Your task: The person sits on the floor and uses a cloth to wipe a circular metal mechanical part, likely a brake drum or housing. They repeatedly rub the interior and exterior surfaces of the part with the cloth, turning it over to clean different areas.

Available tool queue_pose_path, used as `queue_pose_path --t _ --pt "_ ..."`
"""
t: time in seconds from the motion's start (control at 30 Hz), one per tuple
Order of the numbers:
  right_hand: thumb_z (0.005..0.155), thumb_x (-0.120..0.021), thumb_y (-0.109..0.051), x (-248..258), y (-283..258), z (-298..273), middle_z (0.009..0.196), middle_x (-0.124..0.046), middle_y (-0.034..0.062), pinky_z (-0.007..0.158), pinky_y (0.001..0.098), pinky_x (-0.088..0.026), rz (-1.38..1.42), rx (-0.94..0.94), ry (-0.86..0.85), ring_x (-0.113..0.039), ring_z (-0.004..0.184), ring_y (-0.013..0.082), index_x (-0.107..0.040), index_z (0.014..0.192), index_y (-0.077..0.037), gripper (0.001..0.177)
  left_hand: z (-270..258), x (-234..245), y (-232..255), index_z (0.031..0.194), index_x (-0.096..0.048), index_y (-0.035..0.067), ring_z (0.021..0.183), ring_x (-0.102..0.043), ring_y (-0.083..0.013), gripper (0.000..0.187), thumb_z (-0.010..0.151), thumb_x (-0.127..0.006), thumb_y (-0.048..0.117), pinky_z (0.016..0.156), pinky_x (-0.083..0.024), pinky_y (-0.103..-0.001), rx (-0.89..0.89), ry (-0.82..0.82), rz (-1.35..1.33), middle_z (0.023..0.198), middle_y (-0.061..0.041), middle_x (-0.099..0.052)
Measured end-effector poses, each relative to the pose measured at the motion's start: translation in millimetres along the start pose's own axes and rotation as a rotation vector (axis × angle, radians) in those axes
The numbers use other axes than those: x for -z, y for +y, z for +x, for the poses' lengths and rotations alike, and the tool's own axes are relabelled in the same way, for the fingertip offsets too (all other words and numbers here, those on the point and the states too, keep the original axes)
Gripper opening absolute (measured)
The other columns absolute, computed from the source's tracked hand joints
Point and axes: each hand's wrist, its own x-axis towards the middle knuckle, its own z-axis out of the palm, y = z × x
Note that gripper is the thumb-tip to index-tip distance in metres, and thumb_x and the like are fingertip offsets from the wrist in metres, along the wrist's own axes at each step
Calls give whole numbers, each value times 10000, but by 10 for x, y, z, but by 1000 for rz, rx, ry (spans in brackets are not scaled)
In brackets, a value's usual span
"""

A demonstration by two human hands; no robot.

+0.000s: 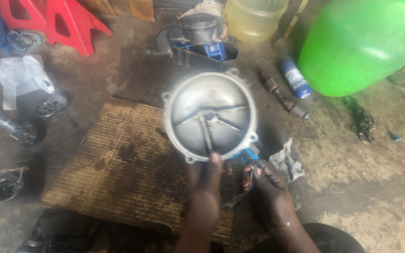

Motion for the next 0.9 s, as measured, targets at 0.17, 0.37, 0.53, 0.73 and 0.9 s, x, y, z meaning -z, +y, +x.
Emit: queue_pose_path --t 0.17,0.37,0.53,0.73,0.9 --pt "1023 -582 -176 24 -51 -13 851 -654 66 795 350 -466 -37 40 22 -593 831 183 -704 1086 -18 209 123 136 40 1290 -516 35 1008 -640 -227 462 961 -561 357 857 -522 -408 108 101 -158 1078 -112 -665" --pt "955 -647 -78 59 -28 -23 947 -723 113 853 367 -527 -119 39 59 -656 895 202 -750 1148 16 238 156 217 9 1272 -533 61 943 -561 -171 388 991 -601 319 703 -480 -381 44 17 -237 1062 -57 -595" --pt "891 -701 1 68 -46 5 1050 -762 109 875 367 -586 -406 234 -78 -715 953 208 -738 1090 -22 203 160 222 -29 1266 -549 32 913 -595 -179 385 1001 -600 307 676 -475 -350 46 -31 -218 1063 -91 -627" --pt "862 -752 20 10 -56 -57 1014 -745 75 852 312 -587 -561 261 -64 -711 967 152 -683 944 -30 118 120 118 121 1315 -533 43 965 -636 -181 464 954 -586 328 733 -529 -352 84 -9 -221 1113 -81 -667" --pt "870 -752 -51 -33 -38 -59 944 -778 45 762 270 -589 -697 245 20 -713 852 110 -753 980 -30 112 141 149 86 1266 -547 34 941 -707 -208 500 891 -593 361 772 -614 -376 218 110 -307 1053 -89 -710"
